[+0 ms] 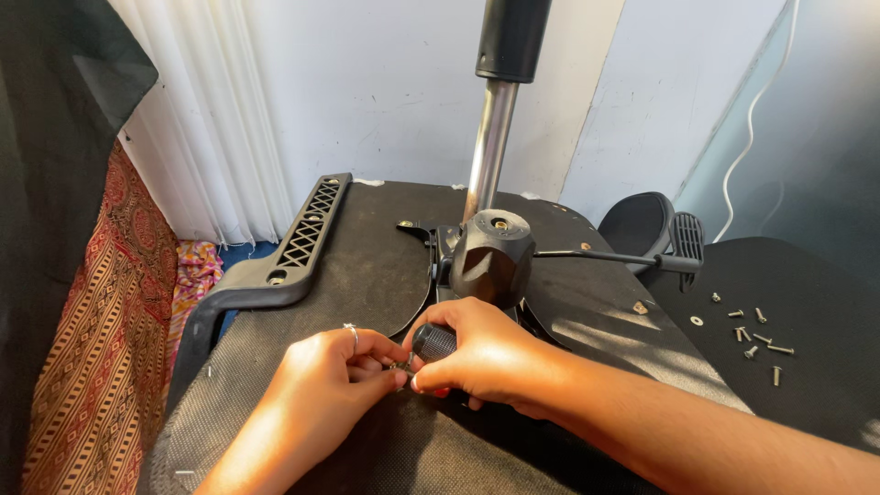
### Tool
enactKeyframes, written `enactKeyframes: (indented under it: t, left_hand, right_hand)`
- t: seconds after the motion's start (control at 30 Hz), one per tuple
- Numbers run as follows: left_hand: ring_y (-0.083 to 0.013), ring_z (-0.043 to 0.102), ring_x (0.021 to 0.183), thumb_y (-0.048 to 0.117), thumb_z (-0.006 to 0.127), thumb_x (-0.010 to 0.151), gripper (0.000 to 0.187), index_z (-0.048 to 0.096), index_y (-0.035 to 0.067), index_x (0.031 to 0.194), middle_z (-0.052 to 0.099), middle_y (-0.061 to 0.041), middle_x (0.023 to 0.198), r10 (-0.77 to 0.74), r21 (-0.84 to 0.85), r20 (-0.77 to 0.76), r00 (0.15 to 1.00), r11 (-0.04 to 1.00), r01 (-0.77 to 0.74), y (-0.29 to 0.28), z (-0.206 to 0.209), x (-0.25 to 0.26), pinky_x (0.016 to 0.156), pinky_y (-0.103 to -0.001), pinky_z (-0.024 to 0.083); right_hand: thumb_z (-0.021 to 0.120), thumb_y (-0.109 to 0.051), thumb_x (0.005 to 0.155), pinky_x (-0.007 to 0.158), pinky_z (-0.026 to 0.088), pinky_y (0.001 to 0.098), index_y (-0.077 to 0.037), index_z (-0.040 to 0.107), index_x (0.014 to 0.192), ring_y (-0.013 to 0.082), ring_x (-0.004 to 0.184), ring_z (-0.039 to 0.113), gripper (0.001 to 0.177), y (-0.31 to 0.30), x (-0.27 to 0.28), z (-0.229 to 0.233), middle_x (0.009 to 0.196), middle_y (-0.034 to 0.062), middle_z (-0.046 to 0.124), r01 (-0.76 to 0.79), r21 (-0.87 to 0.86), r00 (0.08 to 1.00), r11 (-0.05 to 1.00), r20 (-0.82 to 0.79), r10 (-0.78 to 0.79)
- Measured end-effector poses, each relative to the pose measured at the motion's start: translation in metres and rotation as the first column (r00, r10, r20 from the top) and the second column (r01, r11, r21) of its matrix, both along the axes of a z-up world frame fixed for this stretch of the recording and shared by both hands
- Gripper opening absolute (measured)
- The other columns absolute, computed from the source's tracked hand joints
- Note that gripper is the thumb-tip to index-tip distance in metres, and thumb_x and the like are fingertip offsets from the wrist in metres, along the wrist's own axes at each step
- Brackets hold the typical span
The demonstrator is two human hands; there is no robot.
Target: The person uses a screwdriver to tighten screws into the base of an office chair. They secure multiple screws around the central column and then attach the chair seat to the base, continuing to tighten fasteners.
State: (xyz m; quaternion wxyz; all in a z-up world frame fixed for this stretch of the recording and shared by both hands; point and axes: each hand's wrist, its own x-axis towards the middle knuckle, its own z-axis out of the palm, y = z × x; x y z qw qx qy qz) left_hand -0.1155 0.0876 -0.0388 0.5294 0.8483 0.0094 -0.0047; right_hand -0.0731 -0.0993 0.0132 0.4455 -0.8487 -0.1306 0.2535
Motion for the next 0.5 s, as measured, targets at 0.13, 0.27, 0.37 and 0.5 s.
enactKeyframes:
  t: [0.13,0.27,0.37,0.5]
  left_hand:
    - [-0.0089,0.081,0.078,0.009,0.073,0.082,0.025,0.079,0.004,0.106,0.084,-0.006,0.084,-0.017,-0.044,0.092,0.996,0.999,0.021,0.000,-0.001,0.002,0.077,-0.024,0.063]
    - [-0.0102,0.080,0.079,0.007,0.071,0.081,0.024,0.078,0.004,0.104,0.084,-0.006,0.083,-0.005,-0.046,0.130,0.991,0.999,0.011,-0.001,-0.002,0.001,0.078,-0.024,0.062]
    - [-0.0106,0.079,0.081,0.008,0.071,0.083,0.021,0.077,0.003,0.103,0.083,-0.006,0.084,0.032,-0.080,0.119,0.992,0.997,-0.022,-0.001,0.000,0.001,0.080,-0.025,0.061]
    - [-0.0123,0.079,0.082,0.001,0.072,0.080,0.025,0.075,0.002,0.104,0.082,-0.007,0.087,0.075,-0.251,0.130,0.989,0.967,-0.040,0.002,0.001,0.004,0.082,-0.026,0.062]
  right_hand:
    - [0.079,-0.012,0.068,0.040,0.046,0.0247,-0.009,0.074,0.098,0.0091,0.055,0.063,0.031,0.002,-0.005,-0.002,0.074,0.0022,0.070,0.019,0.031,0.996,0.999,0.084,-0.021]
    - [0.080,-0.013,0.066,0.039,0.047,0.0257,-0.010,0.072,0.098,0.0106,0.052,0.060,0.033,0.005,-0.007,-0.004,0.072,0.0034,0.068,0.047,0.038,0.985,0.998,0.163,-0.053]
    - [0.079,-0.012,0.067,0.039,0.046,0.0262,-0.009,0.070,0.098,0.0115,0.051,0.060,0.033,0.010,-0.004,-0.004,0.071,0.0055,0.067,0.057,0.075,0.987,0.996,0.148,-0.068]
    - [0.074,-0.008,0.069,0.039,0.046,0.0255,-0.007,0.069,0.100,0.0099,0.053,0.062,0.032,0.012,0.002,-0.001,0.072,0.0076,0.070,0.021,0.202,0.994,0.979,0.100,-0.042]
